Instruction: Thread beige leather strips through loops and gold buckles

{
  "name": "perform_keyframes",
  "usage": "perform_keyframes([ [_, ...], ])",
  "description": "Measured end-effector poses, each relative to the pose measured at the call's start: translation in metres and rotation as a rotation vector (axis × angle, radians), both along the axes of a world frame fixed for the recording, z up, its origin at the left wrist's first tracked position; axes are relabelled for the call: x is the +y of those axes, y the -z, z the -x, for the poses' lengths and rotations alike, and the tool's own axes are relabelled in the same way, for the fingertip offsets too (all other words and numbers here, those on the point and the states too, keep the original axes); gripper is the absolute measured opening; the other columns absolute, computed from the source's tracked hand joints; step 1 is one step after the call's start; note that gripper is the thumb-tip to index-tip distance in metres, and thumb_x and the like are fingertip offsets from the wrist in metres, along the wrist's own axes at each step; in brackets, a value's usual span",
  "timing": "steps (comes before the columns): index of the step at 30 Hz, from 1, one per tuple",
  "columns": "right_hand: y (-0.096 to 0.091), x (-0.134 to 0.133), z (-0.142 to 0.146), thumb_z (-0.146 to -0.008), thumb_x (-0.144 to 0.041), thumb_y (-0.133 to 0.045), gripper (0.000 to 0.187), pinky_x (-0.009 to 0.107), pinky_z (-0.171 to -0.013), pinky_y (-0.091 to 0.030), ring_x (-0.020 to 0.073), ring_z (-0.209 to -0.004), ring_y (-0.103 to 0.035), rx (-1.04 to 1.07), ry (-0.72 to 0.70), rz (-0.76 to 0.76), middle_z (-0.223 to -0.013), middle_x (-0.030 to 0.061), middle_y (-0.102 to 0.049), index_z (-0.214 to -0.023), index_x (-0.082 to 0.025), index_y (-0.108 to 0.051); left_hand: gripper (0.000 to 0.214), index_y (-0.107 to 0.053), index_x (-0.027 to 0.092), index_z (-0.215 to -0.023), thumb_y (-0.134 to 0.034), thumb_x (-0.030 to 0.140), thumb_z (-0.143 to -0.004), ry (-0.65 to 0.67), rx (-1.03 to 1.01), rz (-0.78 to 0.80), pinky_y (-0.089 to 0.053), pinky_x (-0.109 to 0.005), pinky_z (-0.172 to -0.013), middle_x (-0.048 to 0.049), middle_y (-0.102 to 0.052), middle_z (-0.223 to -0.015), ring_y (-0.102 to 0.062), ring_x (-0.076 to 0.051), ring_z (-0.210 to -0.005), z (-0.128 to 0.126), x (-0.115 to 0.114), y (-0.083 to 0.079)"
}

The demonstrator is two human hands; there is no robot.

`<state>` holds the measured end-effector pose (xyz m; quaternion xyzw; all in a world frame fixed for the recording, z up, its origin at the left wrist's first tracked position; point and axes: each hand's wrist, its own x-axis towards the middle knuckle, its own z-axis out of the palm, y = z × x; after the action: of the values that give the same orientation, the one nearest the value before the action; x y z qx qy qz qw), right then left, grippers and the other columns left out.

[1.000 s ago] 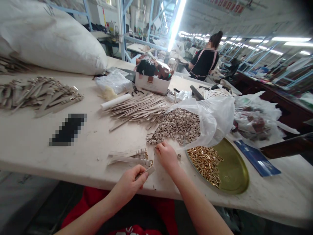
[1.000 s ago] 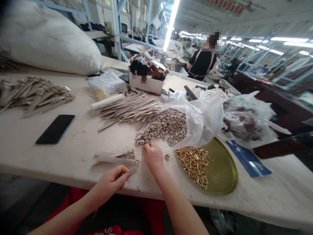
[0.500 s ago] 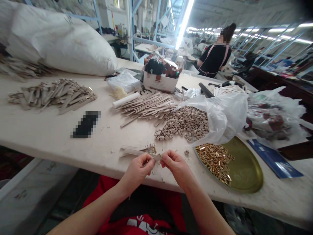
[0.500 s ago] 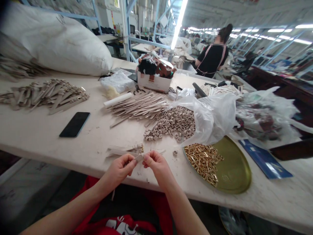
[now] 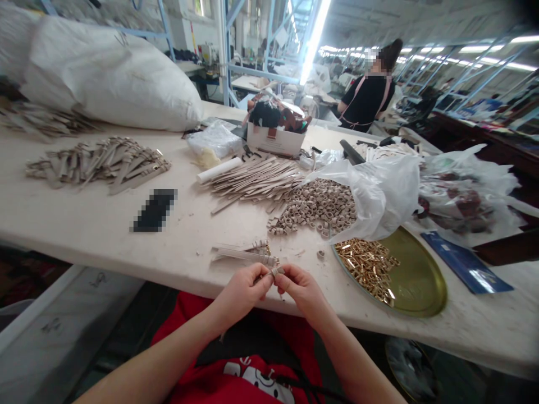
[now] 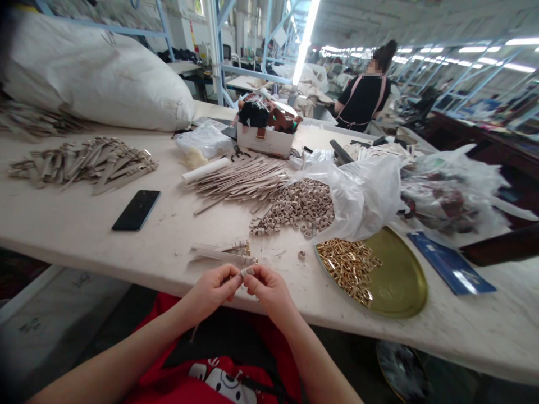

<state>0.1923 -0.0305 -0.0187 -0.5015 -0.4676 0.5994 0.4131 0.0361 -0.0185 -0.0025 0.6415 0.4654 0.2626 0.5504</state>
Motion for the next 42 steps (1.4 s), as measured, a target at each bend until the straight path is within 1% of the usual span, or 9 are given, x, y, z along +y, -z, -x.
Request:
perform_keyframes([
  [4,-0.001,-0.008,0.006,-0.068,-0.041,-0.065,0.024,0.024,-0.055,-0.036,0.0097,-0.055,-0.044,-0.006,0.147,-0.019,-0.06,-0.004,-0.05,-0.07,-0.019,-0.055,0.017,-0.052,0.016,-0.088,-0.04,0.017,-0.077,0.014,-0.044,0.02,-0.037,-0.02,-0.055,0.0029,-0.055,-0.067,-0.048,-0.01,-0.06,0.0,-0.003,0.004],
  [8,-0.007,-0.019,0.011,-0.075,-0.044,-0.055,0.025,0.025,-0.059,-0.038,0.0122,-0.061,-0.048,0.004,0.111,-0.11,-0.065,-0.0012,-0.055,-0.075,-0.019,-0.057,0.016,-0.048,0.016,-0.09,-0.042,0.015,-0.076,-0.046,-0.069,0.027,-0.041,-0.022,-0.062,0.001,-0.057,-0.074,-0.053,-0.011,-0.068,0.001,-0.003,0.011],
  [11,-0.009,-0.021,0.011,-0.08,-0.044,-0.049,0.029,0.026,-0.06,-0.038,0.0125,-0.062,-0.047,-0.034,0.109,-0.14,-0.062,-0.0007,-0.053,-0.069,-0.019,-0.057,0.017,-0.045,0.016,-0.094,-0.044,0.016,-0.077,-0.045,-0.087,0.043,-0.043,-0.023,-0.063,-0.0004,-0.059,-0.077,-0.056,-0.012,-0.07,0.0,-0.003,0.011],
  [14,-0.006,-0.017,0.01,-0.072,-0.042,-0.061,0.023,0.025,-0.06,-0.04,0.0126,-0.063,-0.05,0.062,0.09,-0.008,-0.066,-0.0018,-0.055,-0.072,-0.02,-0.055,0.018,-0.044,0.017,-0.096,-0.046,0.021,-0.079,-0.036,-0.067,0.054,-0.042,-0.022,-0.058,-0.0009,-0.06,-0.078,-0.056,-0.012,-0.066,-0.001,-0.004,0.009],
  [18,0.004,-0.013,0.009,-0.067,-0.041,-0.066,0.034,0.027,-0.064,-0.042,0.0143,-0.07,-0.055,0.218,0.005,0.162,-0.081,0.0005,-0.061,-0.092,-0.021,-0.055,0.023,-0.042,0.017,-0.101,-0.046,0.026,-0.08,-0.032,0.016,0.089,-0.04,-0.021,-0.05,0.0018,-0.06,-0.069,-0.052,-0.01,-0.052,0.001,-0.002,0.014],
  [24,0.016,-0.011,0.006,-0.062,-0.034,-0.073,0.031,0.027,-0.065,-0.042,0.0135,-0.066,-0.056,0.403,-0.012,0.343,-0.072,-0.0015,-0.061,-0.078,-0.019,-0.051,0.018,-0.045,0.018,-0.09,-0.05,0.03,-0.077,-0.064,0.12,0.08,-0.041,-0.022,-0.052,0.0023,-0.058,-0.067,-0.055,-0.012,-0.057,0.0,0.003,0.027],
  [29,0.018,-0.01,0.005,-0.061,-0.029,-0.074,0.03,0.022,-0.061,-0.039,0.0099,-0.06,-0.053,0.498,0.005,0.351,-0.066,-0.004,-0.058,-0.068,-0.018,-0.047,0.015,-0.047,0.018,-0.082,-0.053,0.03,-0.074,-0.077,0.184,0.034,-0.04,-0.023,-0.054,0.0029,-0.055,-0.066,-0.053,-0.013,-0.06,-0.001,0.005,0.029],
  [35,0.026,-0.012,0.004,-0.064,-0.03,-0.072,0.028,0.023,-0.061,-0.039,0.0109,-0.063,-0.054,0.461,-0.016,0.382,-0.07,-0.0032,-0.059,-0.079,-0.019,-0.052,0.012,-0.049,0.018,-0.081,-0.051,0.029,-0.076,-0.018,0.167,0.055,-0.04,-0.023,-0.056,0.0017,-0.057,-0.068,-0.054,-0.013,-0.063,-0.001,0.006,0.026],
  [42,0.025,-0.015,0.004,-0.064,-0.033,-0.071,0.028,0.022,-0.056,-0.039,0.01,-0.058,-0.052,0.563,-0.007,0.418,-0.066,-0.0045,-0.056,-0.073,-0.02,-0.049,0.019,-0.047,0.018,-0.08,-0.056,0.034,-0.073,0.014,0.173,0.107,-0.038,-0.022,-0.053,0.003,-0.057,-0.067,-0.053,-0.013,-0.061,0.001,0.007,0.027],
])
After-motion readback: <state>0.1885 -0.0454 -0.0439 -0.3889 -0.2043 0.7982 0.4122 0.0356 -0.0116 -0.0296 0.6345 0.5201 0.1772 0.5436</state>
